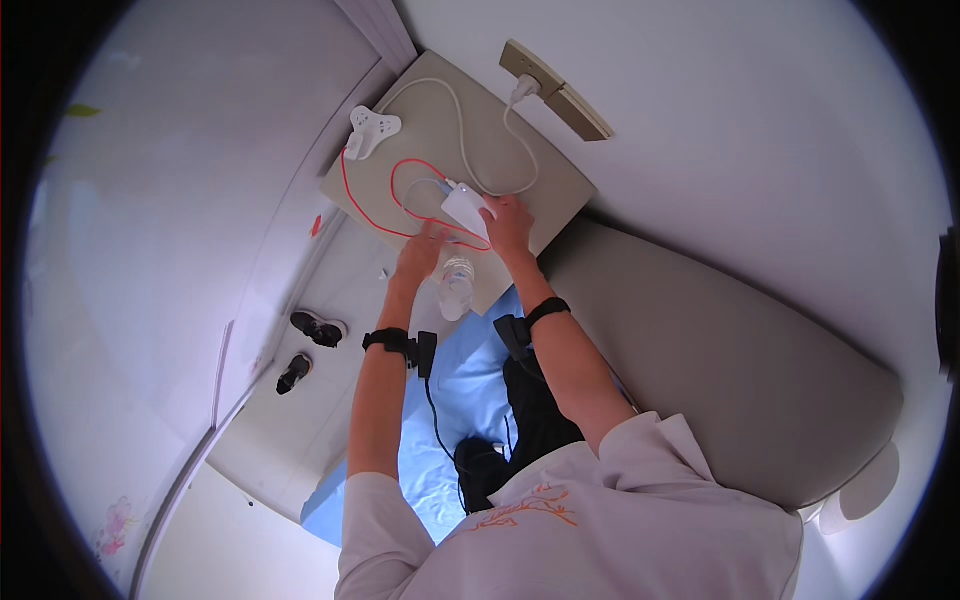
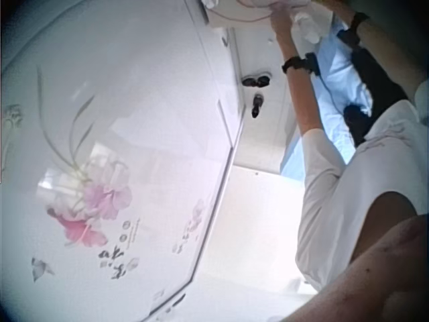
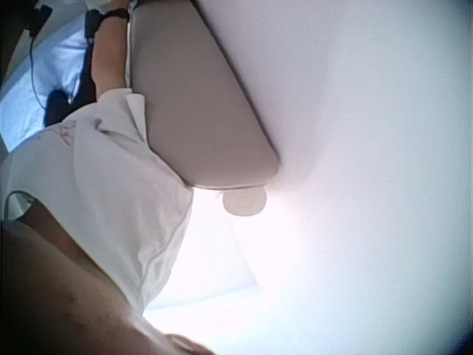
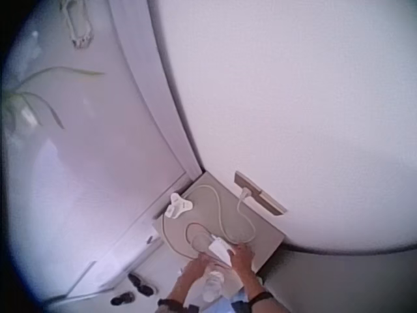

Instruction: Folding a blanket and arranging items on a bed.

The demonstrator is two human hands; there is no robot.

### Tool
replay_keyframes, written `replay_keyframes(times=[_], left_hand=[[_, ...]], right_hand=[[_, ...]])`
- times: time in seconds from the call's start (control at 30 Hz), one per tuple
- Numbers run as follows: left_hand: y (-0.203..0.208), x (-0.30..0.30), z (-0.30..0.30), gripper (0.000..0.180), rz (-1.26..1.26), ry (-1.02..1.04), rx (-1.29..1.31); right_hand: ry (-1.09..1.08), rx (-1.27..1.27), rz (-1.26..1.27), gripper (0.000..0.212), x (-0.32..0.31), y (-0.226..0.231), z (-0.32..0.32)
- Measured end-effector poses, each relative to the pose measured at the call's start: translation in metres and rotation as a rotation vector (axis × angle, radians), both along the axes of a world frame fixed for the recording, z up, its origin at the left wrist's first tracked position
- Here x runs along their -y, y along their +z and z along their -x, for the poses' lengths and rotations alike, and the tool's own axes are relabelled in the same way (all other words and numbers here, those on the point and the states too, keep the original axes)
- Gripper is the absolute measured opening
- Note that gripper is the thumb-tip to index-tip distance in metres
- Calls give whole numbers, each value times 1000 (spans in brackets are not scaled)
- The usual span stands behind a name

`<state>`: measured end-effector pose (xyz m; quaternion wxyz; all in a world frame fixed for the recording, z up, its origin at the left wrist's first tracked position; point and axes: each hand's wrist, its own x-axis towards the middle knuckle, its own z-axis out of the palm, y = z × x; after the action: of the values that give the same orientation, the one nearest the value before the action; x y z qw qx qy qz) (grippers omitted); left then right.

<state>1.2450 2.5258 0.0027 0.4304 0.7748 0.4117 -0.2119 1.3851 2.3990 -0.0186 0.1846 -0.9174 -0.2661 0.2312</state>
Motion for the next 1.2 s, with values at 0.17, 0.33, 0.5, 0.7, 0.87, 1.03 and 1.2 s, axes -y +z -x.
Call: replay_keyframes(times=[0.17, 0.33, 0.5, 0.7, 0.87, 1.03, 1.2], left_hand=[[-12, -28, 18, 43, -203, 76, -118], [5, -43, 17, 33, -500, 127, -59], [28, -94, 8, 24, -19, -219, -218], [98, -134, -61, 24, -762, 56, 147], [58, -174, -63, 26, -705, -130, -41], [33, -192, -61, 28, -695, -18, 58], [31, -191, -74, 23, -618, -34, 158]], right_hand=[[-118, -126, -400, 27, 15, -18, -12], [-236, -343, -590, 26, 22, -33, -17], [-322, -471, -673, 25, 22, -42, -18], [-341, -436, -649, 22, 27, -37, -18], [-340, -470, -686, 20, 17, -29, -16], [-340, -451, -654, 21, 18, -29, -14], [-362, -423, -645, 21, 22, -32, -17]])
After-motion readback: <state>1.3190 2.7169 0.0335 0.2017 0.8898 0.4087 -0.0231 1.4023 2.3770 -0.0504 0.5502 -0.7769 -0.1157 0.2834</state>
